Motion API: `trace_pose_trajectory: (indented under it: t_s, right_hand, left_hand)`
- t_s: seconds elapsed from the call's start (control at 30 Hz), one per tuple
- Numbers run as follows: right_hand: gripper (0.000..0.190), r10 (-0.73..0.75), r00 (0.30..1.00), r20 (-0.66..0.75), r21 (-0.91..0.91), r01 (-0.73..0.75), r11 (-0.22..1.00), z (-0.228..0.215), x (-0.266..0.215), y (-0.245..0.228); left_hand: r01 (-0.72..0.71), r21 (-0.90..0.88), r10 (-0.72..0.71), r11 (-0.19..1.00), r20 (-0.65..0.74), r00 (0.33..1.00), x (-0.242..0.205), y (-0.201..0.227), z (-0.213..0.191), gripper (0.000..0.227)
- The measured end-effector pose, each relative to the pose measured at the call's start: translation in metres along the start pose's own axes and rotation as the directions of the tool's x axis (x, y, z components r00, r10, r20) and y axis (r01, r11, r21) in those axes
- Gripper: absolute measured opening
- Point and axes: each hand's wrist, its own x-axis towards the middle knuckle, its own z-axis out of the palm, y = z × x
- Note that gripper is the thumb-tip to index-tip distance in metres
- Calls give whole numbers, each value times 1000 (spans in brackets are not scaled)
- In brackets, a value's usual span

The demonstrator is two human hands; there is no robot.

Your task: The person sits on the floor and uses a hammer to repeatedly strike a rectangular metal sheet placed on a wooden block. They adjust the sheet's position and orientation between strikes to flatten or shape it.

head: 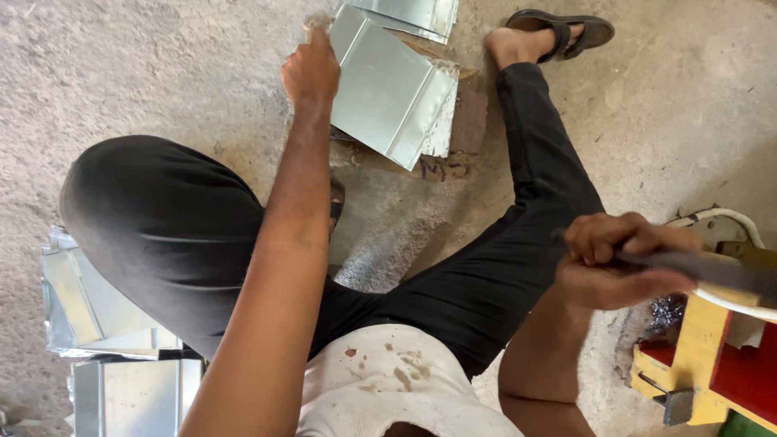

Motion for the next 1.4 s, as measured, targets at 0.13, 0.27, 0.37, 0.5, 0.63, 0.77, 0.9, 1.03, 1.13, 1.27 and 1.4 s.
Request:
trace_pose_trajectory:
  t_s: [0.13,0.27,0.37,0.5,0.63,0.77,0.9,1.03,1.13,1.27,1.4]
  right_hand:
    - [56,2,1000,30,-76,0,997,-7,-58,82]
    - [48,632,748,203,-645,-384,661,-10,-120,132]
    - [44,768,636,79,-655,-548,521,-11,-94,113]
    - [45,569,815,108,-411,-485,772,-5,-31,42]
    - [54,116,987,113,-116,-102,988,10,11,21]
    - [47,-44,997,58,-56,47,997,-6,-14,104]
    - [38,332,900,284,-677,-57,733,-25,-85,183]
    - [29,458,874,162,-744,-197,638,-14,-68,148]
    - [37,430,902,47,-449,-365,815,-11,-23,77]
    - [61,84,995,53,-134,-76,988,-4,26,5]
    - [61,-155,985,-80,-28,154,988,-10,10,40]
  left_hand:
    - [-10,-6,10,1000,-27,1000,-4,-3,4,22]
    - [26,-13,-25,1000,56,998,-5,-2,0,21]
    - [60,-23,-59,998,27,998,4,1,-1,20]
    - [129,-42,-129,991,8,992,-4,-2,1,22]
    - [112,-22,-113,993,-41,993,-1,1,-9,22]
    - [164,-79,-154,983,117,981,-2,3,-13,27]
    - [88,-26,-89,996,-55,994,-4,2,-5,25]
    - [136,-83,-139,987,-28,990,6,-2,-3,19]
    - [144,-66,-143,987,24,989,-13,-2,3,20]
    - [183,-83,-183,980,3,983,0,8,-8,25]
    - [191,-97,-193,977,-10,981,-3,7,-3,28]
